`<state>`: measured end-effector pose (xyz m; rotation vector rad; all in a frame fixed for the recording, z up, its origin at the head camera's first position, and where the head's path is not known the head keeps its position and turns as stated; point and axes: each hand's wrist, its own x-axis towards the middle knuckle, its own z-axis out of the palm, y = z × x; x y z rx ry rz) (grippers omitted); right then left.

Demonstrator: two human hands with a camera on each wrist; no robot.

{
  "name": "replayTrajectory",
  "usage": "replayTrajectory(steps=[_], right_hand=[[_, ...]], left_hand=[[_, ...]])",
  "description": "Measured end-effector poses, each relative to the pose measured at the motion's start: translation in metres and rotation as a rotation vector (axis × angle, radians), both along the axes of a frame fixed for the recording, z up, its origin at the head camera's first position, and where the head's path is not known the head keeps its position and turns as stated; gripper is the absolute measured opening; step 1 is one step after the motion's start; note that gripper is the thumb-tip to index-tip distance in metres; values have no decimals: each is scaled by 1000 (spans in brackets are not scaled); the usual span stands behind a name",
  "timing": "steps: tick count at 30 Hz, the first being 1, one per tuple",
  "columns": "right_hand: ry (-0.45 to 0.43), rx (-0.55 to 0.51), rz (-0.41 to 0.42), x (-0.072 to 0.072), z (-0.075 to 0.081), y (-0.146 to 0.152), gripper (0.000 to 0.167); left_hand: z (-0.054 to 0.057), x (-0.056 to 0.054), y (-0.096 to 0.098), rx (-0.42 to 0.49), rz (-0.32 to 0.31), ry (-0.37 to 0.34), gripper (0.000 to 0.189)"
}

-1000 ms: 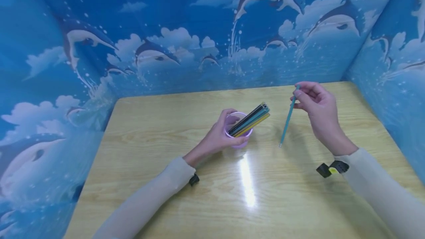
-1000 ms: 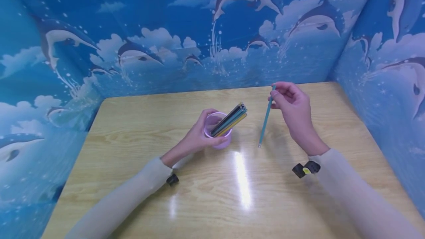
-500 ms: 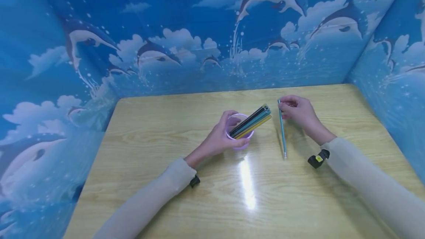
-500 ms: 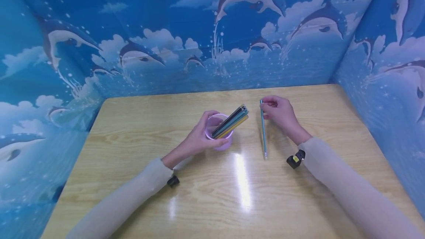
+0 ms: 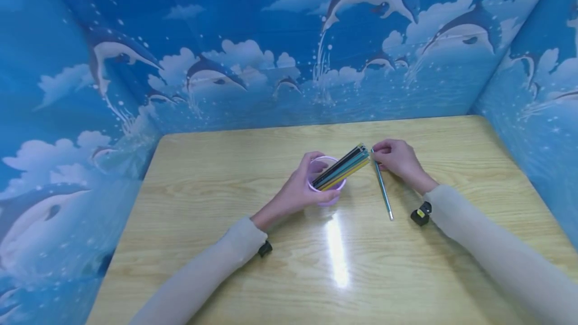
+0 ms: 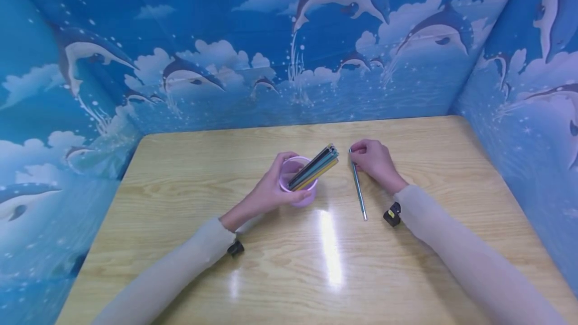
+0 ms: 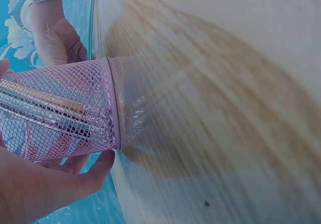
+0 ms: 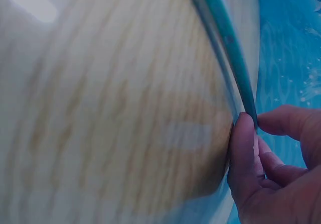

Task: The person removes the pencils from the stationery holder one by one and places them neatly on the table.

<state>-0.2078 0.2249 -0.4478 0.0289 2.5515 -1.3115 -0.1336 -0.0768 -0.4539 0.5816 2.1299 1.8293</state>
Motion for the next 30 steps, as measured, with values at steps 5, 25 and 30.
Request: replayTrajectory(steps=[5, 25, 30], right_hand=[[58, 91, 39, 1, -1, -3, 37], [201, 123, 15, 22, 13, -4, 41], [230, -4, -10, 36, 23, -9, 39]], left_hand=[[1, 2, 0, -2, 2, -7, 93], [1, 2, 0, -8, 14, 1, 93], [0, 1, 0, 4, 7, 5, 92]])
